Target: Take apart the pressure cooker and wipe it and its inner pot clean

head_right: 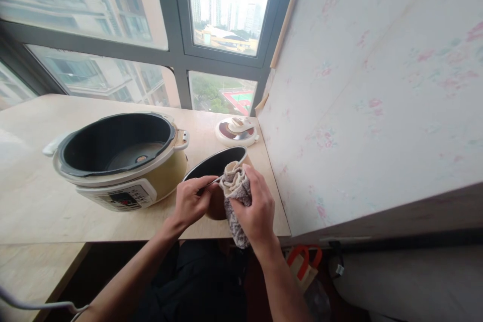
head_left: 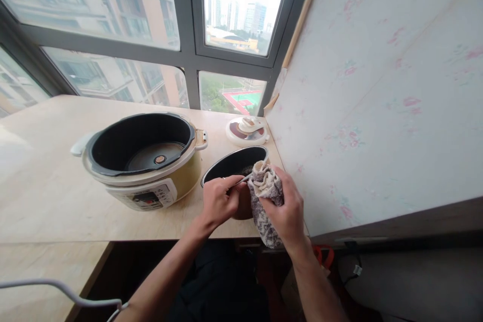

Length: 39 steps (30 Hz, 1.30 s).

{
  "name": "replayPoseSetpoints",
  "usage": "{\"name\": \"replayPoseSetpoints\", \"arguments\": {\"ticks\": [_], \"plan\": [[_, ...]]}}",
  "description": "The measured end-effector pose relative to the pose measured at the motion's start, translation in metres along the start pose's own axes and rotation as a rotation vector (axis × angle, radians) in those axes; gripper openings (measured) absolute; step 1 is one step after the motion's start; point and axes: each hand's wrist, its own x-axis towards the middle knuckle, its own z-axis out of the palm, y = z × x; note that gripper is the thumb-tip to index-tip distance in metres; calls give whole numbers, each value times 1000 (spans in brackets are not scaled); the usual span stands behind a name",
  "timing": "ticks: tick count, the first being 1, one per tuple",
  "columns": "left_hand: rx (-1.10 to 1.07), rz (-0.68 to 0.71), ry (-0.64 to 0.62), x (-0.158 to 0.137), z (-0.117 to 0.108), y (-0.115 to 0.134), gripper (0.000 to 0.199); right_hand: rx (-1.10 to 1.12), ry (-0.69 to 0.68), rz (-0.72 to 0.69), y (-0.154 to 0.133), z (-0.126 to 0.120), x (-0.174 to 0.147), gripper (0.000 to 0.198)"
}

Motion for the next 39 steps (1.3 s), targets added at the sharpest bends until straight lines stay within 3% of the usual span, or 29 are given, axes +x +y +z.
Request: {"name": "replayPoseSetpoints", "arguments": {"ticks": [5,11,15,18,23,27,30,35,39], "plan": [[-92,-39,84,-5,-6,-13,29,160,-122,119,38,-7,29,53],[-122,39,106,-16,-13,-22,28,288,-167,347,100,2,60,50],[-153,128,112,-22,-7,-18,25,289,-325,418,141,16,79,33],[-190,191,119,-27,-4,-18,23,391,-451,407,155,17,87,37],[-224,260,101,-31,-8,-31,21,626,-594,369,146,-5,92,70],[-250,312,55,-32,-10,-40,26,730,-714,452,133,-24,92,73],[-292,253,29,-34,-13,-48,35,792,-794,492,126,-30,93,79],[-434,109,-6,-39,-16,-67,39,689,-876,398,112,-31,97,66],[-415,154,21,-44,-14,-77,36,637,-821,370,100,-30,96,50]]}}
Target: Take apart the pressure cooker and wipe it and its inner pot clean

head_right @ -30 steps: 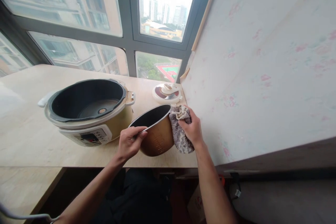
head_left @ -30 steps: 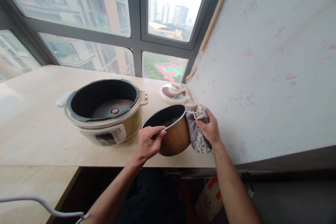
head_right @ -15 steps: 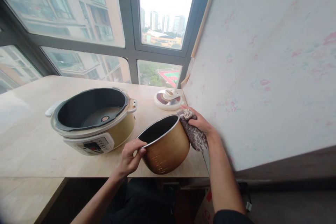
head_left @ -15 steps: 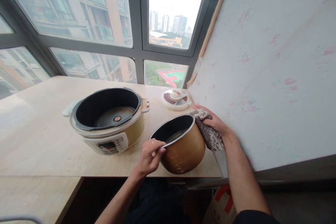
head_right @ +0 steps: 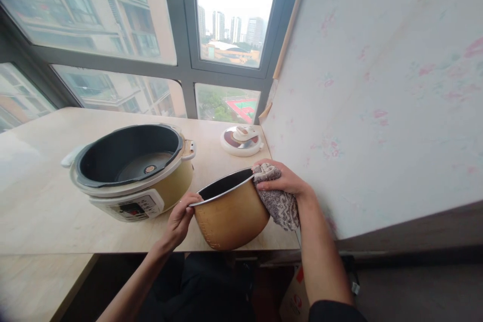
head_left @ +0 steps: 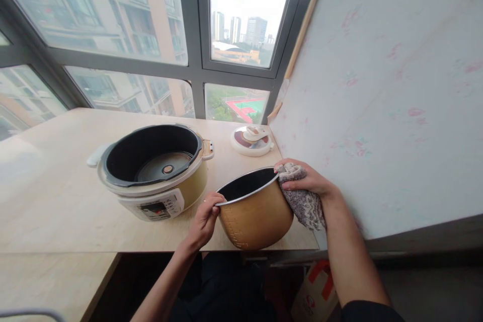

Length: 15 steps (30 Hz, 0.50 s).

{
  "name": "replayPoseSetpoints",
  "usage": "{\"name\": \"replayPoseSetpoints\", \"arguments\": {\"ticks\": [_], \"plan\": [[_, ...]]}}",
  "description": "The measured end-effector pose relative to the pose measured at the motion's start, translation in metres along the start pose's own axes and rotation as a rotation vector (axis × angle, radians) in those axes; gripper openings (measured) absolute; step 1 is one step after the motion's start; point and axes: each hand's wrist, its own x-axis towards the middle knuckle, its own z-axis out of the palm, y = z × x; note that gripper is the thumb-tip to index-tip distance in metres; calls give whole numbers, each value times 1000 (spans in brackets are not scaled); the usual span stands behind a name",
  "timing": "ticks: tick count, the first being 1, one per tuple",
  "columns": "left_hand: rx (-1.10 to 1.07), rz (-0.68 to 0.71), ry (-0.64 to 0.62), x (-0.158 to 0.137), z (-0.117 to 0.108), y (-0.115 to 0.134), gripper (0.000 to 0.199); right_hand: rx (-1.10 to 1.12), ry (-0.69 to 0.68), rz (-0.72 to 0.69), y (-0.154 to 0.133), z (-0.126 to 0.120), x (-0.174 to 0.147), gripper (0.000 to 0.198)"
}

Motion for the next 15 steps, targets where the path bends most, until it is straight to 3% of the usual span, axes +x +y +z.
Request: {"name": "replayPoseSetpoints", "arguments": {"ticks": [3,7,12,15], "plan": [[63,30,-57,-2,-2,6,32,3,28,-14,-3,6,-6,45],[227,45,-183,-3,-2,36,36,-65,17,-96,-8,15,-21,39],[473,119,-142,-2,14,80,21,-298,42,-239,-23,33,-38,36],[525,188,-144,3,29,101,24,-417,31,-307,-33,44,-43,30]]}}
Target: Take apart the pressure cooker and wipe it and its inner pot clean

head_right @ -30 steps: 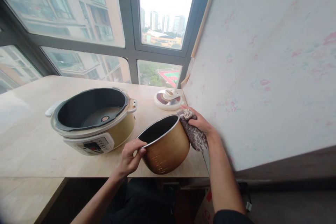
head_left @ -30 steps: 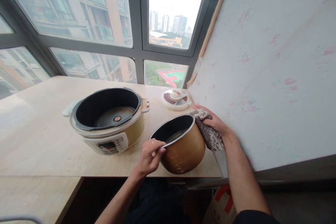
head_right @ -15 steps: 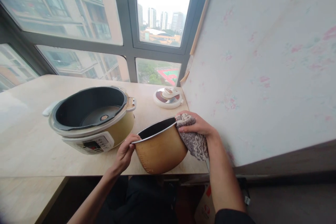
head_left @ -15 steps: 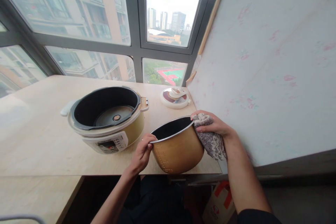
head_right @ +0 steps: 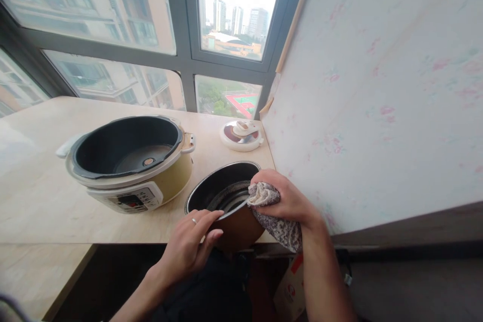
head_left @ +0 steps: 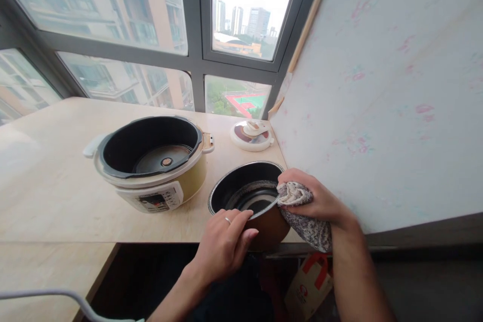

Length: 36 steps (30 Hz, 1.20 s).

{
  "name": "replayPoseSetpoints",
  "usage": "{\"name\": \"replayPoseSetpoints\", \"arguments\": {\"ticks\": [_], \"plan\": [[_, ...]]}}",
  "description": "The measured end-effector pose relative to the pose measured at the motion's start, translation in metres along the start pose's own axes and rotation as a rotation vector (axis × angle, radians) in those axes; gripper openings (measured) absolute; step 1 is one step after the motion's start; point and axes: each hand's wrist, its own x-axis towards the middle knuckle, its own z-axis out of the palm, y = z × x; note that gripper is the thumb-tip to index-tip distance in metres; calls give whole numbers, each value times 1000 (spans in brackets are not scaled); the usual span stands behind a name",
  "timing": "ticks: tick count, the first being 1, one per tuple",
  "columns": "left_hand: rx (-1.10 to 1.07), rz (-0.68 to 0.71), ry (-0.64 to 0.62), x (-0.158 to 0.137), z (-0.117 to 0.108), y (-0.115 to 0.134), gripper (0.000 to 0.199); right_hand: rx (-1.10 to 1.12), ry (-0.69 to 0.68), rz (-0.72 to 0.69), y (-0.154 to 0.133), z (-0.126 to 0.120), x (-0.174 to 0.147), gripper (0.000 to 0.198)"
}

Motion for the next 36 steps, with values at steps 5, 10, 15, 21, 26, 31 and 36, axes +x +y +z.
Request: {"name": "replayPoseSetpoints", "arguments": {"ticks": [5,10,15,21,26,31,36], "plan": [[184,-36,64,20,12,24,29,-100,47,-71,-13,8,1,27],[330,-104,315,35,29,14,40,-228,165,-100,-29,31,1,32],[359,-148,541,41,38,-10,55,-517,603,-118,-53,80,-4,47],[198,-222,533,45,37,-23,55,-491,568,-140,-44,80,1,54],[34,-373,509,47,29,-35,61,-336,491,-243,-12,47,17,55],[-181,-520,518,40,25,-47,62,-108,421,-72,34,19,27,44],[-353,-681,620,29,34,-57,56,303,234,156,89,0,40,37]]}}
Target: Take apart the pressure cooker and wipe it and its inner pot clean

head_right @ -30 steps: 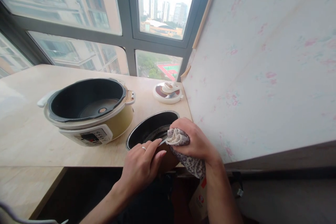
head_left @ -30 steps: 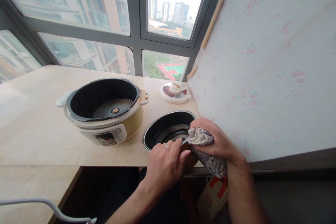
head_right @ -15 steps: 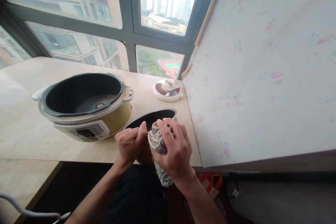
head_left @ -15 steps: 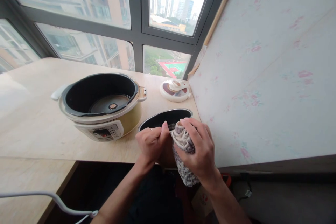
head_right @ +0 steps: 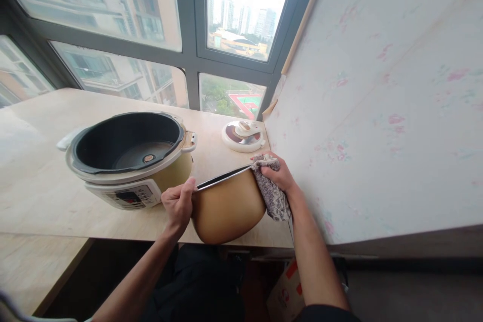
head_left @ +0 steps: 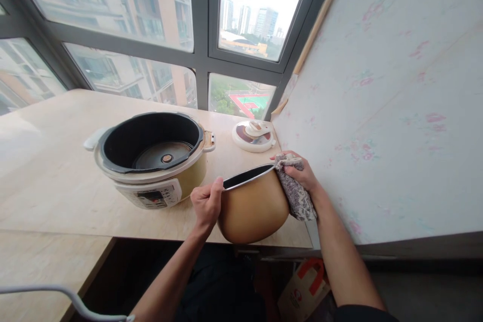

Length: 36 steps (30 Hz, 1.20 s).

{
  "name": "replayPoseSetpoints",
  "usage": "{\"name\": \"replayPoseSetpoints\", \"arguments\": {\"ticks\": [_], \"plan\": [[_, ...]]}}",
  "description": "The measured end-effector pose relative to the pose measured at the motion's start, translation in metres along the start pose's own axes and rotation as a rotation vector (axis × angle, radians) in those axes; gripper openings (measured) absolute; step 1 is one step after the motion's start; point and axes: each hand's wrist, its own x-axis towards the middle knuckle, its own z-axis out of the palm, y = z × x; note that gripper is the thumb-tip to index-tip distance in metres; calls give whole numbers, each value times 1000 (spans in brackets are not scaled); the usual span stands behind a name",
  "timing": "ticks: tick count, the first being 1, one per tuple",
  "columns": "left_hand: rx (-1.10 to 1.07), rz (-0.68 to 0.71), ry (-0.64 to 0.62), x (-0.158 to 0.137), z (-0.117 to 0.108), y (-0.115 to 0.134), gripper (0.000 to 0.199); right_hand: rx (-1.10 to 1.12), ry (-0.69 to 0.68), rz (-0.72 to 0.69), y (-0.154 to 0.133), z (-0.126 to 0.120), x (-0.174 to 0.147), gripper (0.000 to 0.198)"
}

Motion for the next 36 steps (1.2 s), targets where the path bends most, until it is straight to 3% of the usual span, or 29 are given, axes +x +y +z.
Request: {"name": "replayPoseSetpoints", "arguments": {"ticks": [4,7,12,16,18,23,26,31,36], "plan": [[-143,-28,57,-4,2,-15,49,197,-84,145,22,-6,8,39],[-211,-26,52,-5,1,-26,50,319,-130,223,23,-4,5,40],[-172,-26,74,-3,1,-34,53,317,-97,168,6,3,-5,40],[-77,-21,31,-3,3,-23,54,263,-57,167,-12,4,-17,38],[13,87,-27,-5,3,-14,51,204,-48,168,-23,3,-23,37],[271,625,-127,-10,2,16,48,-58,-67,102,-62,11,-37,31],[364,720,-175,-13,6,37,45,-173,-63,65,-82,27,-44,28],[614,589,-197,-14,19,61,45,-317,112,51,-98,59,-55,25],[558,342,-157,-5,26,58,61,-448,283,-76,-104,83,-66,33]]}}
